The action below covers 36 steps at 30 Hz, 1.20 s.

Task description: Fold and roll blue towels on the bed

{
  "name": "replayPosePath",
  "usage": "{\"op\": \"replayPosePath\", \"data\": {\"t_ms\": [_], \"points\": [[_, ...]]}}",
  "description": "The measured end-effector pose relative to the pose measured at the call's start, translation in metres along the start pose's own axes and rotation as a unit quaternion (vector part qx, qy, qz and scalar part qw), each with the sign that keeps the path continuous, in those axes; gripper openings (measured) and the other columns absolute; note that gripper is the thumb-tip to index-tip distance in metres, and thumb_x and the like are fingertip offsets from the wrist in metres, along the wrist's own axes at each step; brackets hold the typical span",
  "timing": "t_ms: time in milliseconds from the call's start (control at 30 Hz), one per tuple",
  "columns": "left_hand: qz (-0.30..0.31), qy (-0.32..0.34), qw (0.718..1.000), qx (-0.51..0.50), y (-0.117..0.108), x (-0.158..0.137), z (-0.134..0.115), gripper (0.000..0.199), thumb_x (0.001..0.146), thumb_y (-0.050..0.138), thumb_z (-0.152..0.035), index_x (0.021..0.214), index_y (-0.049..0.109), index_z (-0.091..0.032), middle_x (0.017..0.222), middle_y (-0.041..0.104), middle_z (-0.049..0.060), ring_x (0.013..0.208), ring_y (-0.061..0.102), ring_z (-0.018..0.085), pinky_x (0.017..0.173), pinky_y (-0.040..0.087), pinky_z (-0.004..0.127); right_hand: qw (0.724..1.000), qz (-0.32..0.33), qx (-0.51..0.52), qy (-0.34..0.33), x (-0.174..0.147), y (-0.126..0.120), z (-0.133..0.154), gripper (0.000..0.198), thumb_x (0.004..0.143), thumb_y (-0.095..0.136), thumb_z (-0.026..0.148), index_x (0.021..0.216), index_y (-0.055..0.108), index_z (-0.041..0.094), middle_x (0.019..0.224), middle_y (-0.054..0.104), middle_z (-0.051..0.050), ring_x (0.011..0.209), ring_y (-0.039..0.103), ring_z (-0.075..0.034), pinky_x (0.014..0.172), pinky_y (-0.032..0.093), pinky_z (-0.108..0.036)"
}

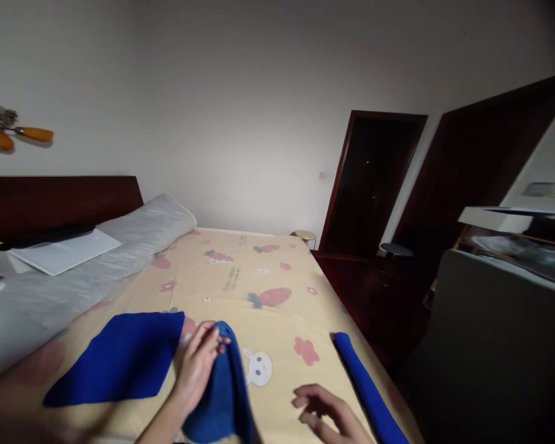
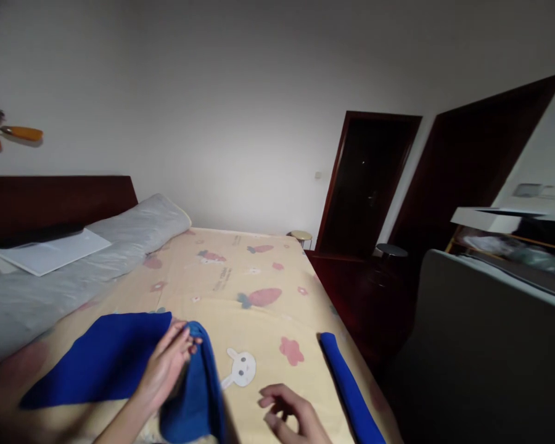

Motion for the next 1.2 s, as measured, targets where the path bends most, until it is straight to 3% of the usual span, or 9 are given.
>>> {"op": "replayPosePath", "data": {"t_ms": [100,200,267,367,500,667,933,1033,1200], "points": [[0.098,-0.092,0.991,-0.021,0.034,-0.035,0.039,0.024,0.072,0.072,-0.038,0.085,0.06,-0.022,0.076,0.062,-0.002,0.076,0.062,0.015,0.065,0.043,0.027,0.994,0.106,0.028,-0.028,0.009,0.054,-0.002,0.053,0.071,0.063,0.053,0.117,0.058,0.027,0.118,0.066,-0.009,0.088,0.065,-0.022,0.08,0.051,-0.035],[0.17,-0.135,0.976,-0.022,0.048,-0.057,0.068,0.023,0.074,0.071,-0.04,0.08,0.059,-0.021,0.067,0.061,-0.001,0.067,0.058,0.014,0.06,0.039,0.027,0.99,0.133,0.035,0.013,0.015,0.078,-0.048,0.063,0.074,0.054,0.061,0.128,0.051,0.027,0.125,0.063,-0.012,0.084,0.067,-0.023,0.073,0.052,-0.036],[0.184,-0.148,0.972,-0.017,0.05,-0.063,0.079,0.025,0.072,0.072,-0.041,0.08,0.059,-0.021,0.067,0.061,-0.001,0.066,0.057,0.013,0.059,0.037,0.027,0.992,0.122,0.0,0.003,0.015,0.077,-0.069,0.065,0.072,0.057,0.06,0.128,0.051,0.028,0.124,0.064,-0.012,0.089,0.067,-0.024,0.078,0.052,-0.039],[0.175,-0.159,0.972,-0.002,0.049,-0.062,0.083,0.024,0.072,0.072,-0.038,0.083,0.06,-0.021,0.073,0.061,-0.001,0.074,0.058,0.014,0.064,0.039,0.027,0.996,0.064,-0.032,-0.045,0.013,0.059,-0.077,0.063,0.071,0.063,0.053,0.127,0.051,0.028,0.13,0.061,-0.011,0.112,0.059,-0.027,0.096,0.046,-0.041],[0.157,-0.163,0.974,0.003,0.041,-0.052,0.083,0.023,0.073,0.072,-0.039,0.078,0.059,-0.02,0.074,0.059,-0.001,0.076,0.06,0.015,0.068,0.041,0.028,0.999,-0.006,-0.031,-0.023,0.017,0.034,-0.088,0.063,0.077,0.058,0.047,0.134,0.044,0.027,0.143,0.049,-0.011,0.131,0.044,-0.026,0.108,0.037,-0.045],[0.149,-0.166,0.975,0.013,0.034,-0.048,0.089,0.023,0.073,0.071,-0.038,0.078,0.059,-0.02,0.073,0.058,-0.002,0.076,0.059,0.014,0.071,0.042,0.029,0.999,-0.018,-0.037,-0.011,0.021,0.035,-0.091,0.051,0.079,0.056,0.046,0.126,0.053,0.027,0.13,0.061,-0.011,0.114,0.058,-0.027,0.091,0.049,-0.045],[0.208,-0.184,0.96,0.039,0.057,-0.078,0.078,0.025,0.071,0.073,-0.039,0.077,0.058,-0.02,0.072,0.06,-0.002,0.07,0.055,0.012,0.073,0.041,0.03,0.993,0.004,-0.041,-0.111,0.002,0.057,-0.038,0.029,0.083,0.052,0.039,0.108,0.058,0.025,0.106,0.068,-0.008,0.094,0.062,-0.019,0.085,0.05,-0.033],[0.236,-0.176,0.953,0.069,0.061,-0.084,0.077,0.028,0.071,0.072,-0.042,0.074,0.057,-0.019,0.068,0.061,-0.001,0.065,0.055,0.012,0.069,0.04,0.029,0.991,0.004,-0.07,-0.112,0.002,0.061,-0.036,0.019,0.085,0.049,0.039,0.09,0.059,0.023,0.088,0.067,-0.005,0.081,0.061,-0.016,0.075,0.049,-0.029],[0.238,-0.159,0.951,0.118,0.053,-0.079,0.083,0.032,0.07,0.072,-0.045,0.072,0.054,-0.019,0.064,0.055,-0.004,0.057,0.051,0.01,0.062,0.037,0.027,0.986,0.011,-0.12,-0.115,0.004,0.064,-0.038,0.025,0.086,0.047,0.041,0.08,0.061,0.022,0.08,0.067,-0.005,0.077,0.06,-0.016,0.072,0.046,-0.03]]}}
Point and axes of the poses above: each hand's wrist, its own x-axis towards the middle knuckle, its own y-axis out of the palm, z = x × y, the point moved 7 cm from there along x, towards the middle knuckle
